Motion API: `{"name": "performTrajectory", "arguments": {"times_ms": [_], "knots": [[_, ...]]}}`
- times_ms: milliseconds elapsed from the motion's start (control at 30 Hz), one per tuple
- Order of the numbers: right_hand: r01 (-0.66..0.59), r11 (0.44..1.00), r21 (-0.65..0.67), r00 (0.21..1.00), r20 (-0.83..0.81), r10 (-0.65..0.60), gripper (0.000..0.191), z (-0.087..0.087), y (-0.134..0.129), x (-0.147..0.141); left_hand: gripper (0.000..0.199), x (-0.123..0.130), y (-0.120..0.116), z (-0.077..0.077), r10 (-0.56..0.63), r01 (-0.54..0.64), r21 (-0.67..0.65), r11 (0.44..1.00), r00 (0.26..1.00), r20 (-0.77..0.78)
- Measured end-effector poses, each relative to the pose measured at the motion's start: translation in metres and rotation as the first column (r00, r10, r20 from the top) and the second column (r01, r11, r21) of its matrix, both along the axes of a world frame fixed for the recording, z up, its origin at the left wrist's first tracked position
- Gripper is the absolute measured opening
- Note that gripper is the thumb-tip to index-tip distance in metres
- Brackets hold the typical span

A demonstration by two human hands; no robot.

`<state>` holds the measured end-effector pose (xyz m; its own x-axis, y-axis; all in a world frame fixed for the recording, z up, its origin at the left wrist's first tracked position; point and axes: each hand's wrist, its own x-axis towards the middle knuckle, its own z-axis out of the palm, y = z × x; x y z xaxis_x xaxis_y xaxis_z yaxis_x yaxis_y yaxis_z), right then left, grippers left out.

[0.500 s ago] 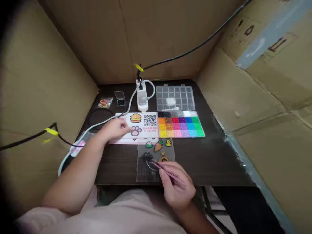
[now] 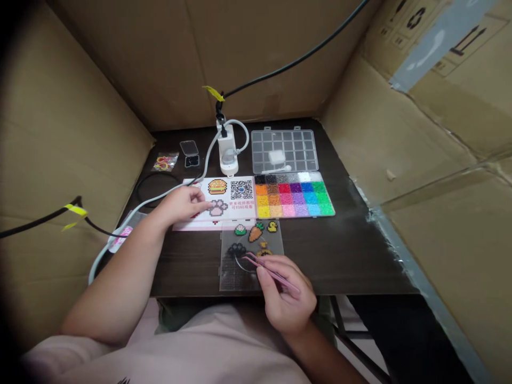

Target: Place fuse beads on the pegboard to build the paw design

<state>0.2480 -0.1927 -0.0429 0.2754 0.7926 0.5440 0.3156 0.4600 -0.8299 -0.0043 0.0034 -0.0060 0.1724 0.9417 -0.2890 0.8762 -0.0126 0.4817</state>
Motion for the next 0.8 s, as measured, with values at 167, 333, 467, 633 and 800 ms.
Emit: {"name": "performTrajectory", "arguments": {"times_ms": [167,333,467,633,800], "knots": [[0.043,0.999,0.009,0.996,0.075,-0.043,0.024,0.0007,0.0009,-0.0023,0.031,0.0015,-0.001,0.0036,0.003,-0.003,0.013,1.0,1.0,0.001],[0.041,0.998,0.056,0.988,0.145,-0.049,0.024,0.0043,0.0036,-0.0041,0.031,0.0025,-0.001,0.0049,-0.012,0.012,0.034,0.999,1.0,-0.013],[0.044,0.997,0.062,0.984,0.169,-0.054,0.023,0.0075,0.0053,-0.0045,0.03,0.0024,-0.0007,0.0033,0.002,-0.002,0.016,1.0,1.0,-0.002],[0.052,0.997,0.052,0.982,0.181,-0.06,0.022,0.0074,0.0047,-0.0045,0.03,0.0026,-0.0009,0.0044,0.015,-0.015,0.008,1.0,1.0,0.002],[0.063,0.996,0.06,0.979,0.192,-0.073,0.022,0.007,0.0048,-0.0044,0.031,0.0032,-0.0014,0.0063,0.011,-0.011,-0.003,1.0,1.0,0.009]]}}
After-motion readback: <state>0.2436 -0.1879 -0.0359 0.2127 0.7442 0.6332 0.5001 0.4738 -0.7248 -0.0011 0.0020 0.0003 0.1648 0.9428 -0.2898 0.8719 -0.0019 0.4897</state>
